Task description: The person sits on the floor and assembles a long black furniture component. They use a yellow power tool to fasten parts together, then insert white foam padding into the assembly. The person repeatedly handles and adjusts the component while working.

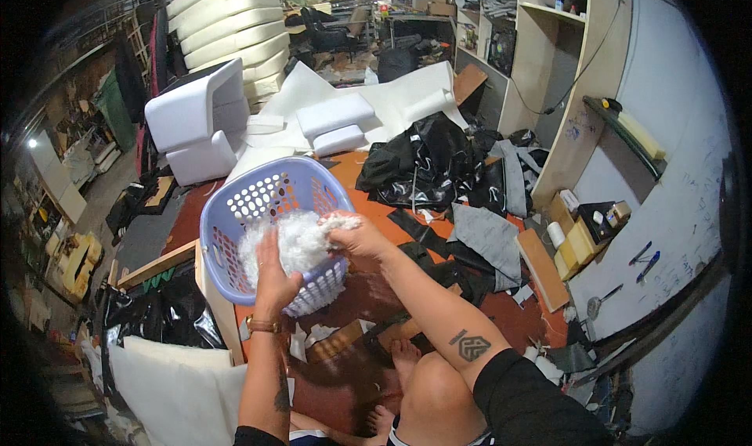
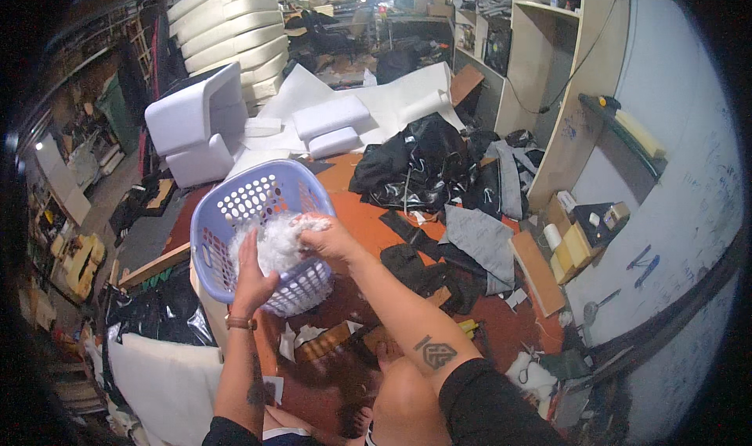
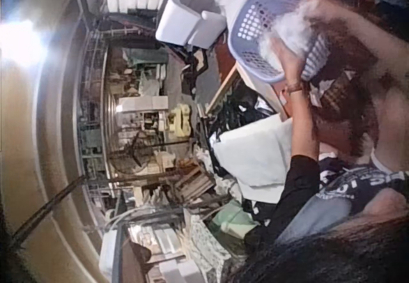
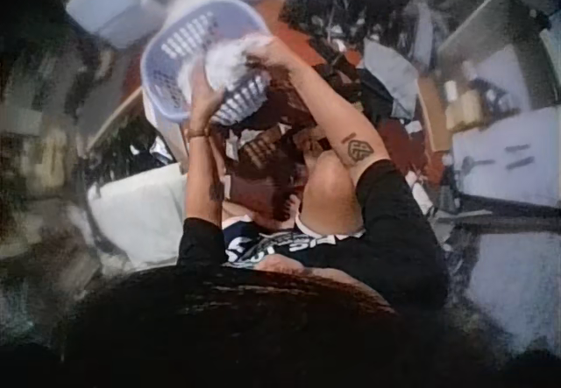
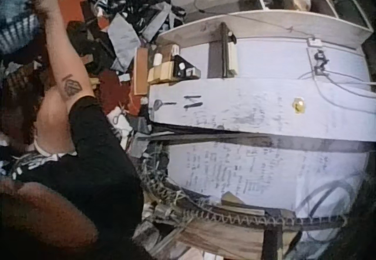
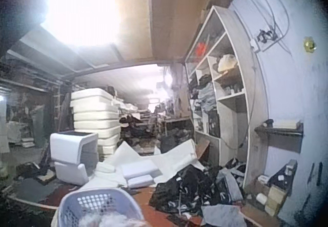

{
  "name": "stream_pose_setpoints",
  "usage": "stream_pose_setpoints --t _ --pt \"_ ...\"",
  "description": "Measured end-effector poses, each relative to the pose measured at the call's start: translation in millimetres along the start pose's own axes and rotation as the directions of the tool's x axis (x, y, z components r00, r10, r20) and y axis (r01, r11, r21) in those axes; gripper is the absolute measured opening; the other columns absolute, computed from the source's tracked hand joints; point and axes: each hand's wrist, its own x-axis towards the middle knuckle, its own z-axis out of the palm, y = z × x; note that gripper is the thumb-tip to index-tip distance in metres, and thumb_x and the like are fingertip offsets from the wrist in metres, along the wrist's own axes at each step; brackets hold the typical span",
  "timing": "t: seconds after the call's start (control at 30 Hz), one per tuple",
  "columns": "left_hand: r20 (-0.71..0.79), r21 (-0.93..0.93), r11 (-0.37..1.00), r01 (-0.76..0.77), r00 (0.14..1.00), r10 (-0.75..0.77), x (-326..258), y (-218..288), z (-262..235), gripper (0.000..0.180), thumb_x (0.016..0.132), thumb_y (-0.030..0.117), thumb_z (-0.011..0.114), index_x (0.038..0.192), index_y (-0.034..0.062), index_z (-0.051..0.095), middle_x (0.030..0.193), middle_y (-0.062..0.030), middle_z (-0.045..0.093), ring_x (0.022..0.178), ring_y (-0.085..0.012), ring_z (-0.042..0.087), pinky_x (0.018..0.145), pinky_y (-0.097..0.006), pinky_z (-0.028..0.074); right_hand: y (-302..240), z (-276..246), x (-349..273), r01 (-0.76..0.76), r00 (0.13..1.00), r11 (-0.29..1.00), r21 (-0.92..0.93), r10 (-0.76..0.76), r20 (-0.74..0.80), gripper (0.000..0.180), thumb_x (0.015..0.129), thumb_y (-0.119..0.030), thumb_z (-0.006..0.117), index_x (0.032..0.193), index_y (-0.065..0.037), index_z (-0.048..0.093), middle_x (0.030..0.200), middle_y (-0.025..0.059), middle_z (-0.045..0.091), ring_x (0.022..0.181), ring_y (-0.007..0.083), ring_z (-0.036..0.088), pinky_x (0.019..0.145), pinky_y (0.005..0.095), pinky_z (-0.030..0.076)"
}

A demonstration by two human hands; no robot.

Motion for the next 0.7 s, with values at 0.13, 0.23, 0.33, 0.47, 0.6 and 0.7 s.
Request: stream_pose_setpoints --t 0.13,0.23,0.33,0.47,0.6,0.7 --pt "0.168 -0.512 0.85 0.123 0.985 -0.041 33 56 -13 0.094 0.079 0.007 0.083 0.164 0.0101 0.043 0.145 -0.025 0.066 0.135 -0.0424 0.063 0.11 -0.045 0.052 31 -11 14 0.025 1.0 1.0 0.002 -0.025 0.01 0.034 0.093 0.0 0.065 0.127 -0.002 0.069 0.112 0.0085 0.074 0.092 0.0199 0.074 0.073 0.0352 0.064" --pt "0.448 -0.495 0.803 0.332 0.889 -0.091 39 2 2 0.061 0.082 0.004 0.078 0.141 0.0042 0.067 0.123 -0.0234 0.077 0.118 -0.0414 0.073 0.101 -0.045 0.056 44 13 32 0.017 0.998 1.0 0.005 -0.017 0.056 0.034 0.092 0.001 0.064 0.125 -0.002 0.071 0.111 0.0093 0.076 0.089 0.0199 0.074 0.07 0.0343 0.063" --pt "0.312 -0.265 0.911 0.316 0.922 -0.229 40 -13 17 0.034 0.086 0.005 0.068 0.119 0.0015 0.077 0.105 -0.0267 0.078 0.101 -0.043 0.076 0.09 -0.046 0.059 32 22 27 -0.05 0.999 0.993 0.106 0.047 0.026 0.03 0.093 -0.002 0.066 0.123 -0.004 0.072 0.109 0.0081 0.076 0.093 0.019 0.074 0.072 0.0342 0.061" --pt "0.332 0.036 0.81 0.585 0.758 -0.562 64 -57 21 0.048 0.091 0.01 0.065 0.137 -0.0056 0.066 0.117 -0.0328 0.075 0.113 -0.0455 0.072 0.101 -0.048 0.056 3 13 23 0.006 1.0 0.974 0.229 -0.007 0.0 0.026 0.099 -0.008 0.066 0.125 -0.007 0.068 0.114 0.006 0.073 0.096 0.0174 0.071 0.076 0.0365 0.061" --pt "-0.297 0.073 0.946 0.316 0.912 -0.281 51 -18 15 0.065 0.092 0.003 0.064 0.155 -0.0039 0.048 0.155 -0.0314 0.051 0.147 -0.0445 0.048 0.123 -0.048 0.037 -22 -31 -23 0.183 0.982 0.935 0.305 -0.161 -0.096 0.032 0.097 -0.007 0.063 0.128 -0.008 0.067 0.113 0.0055 0.074 0.097 0.0192 0.073 0.079 0.0367 0.061" --pt "-0.02 -0.358 0.858 0.367 0.916 -0.4 -4 54 3 0.044 0.095 0.005 0.066 0.139 -0.0012 0.063 0.126 -0.0224 0.072 0.109 -0.0386 0.071 0.097 -0.046 0.057 7 -88 -84 0.101 0.991 0.973 0.207 -0.079 -0.108 0.034 0.092 -0.002 0.06 0.125 -0.006 0.067 0.112 0.0048 0.073 0.099 0.0168 0.072 0.084 0.0345 0.059"
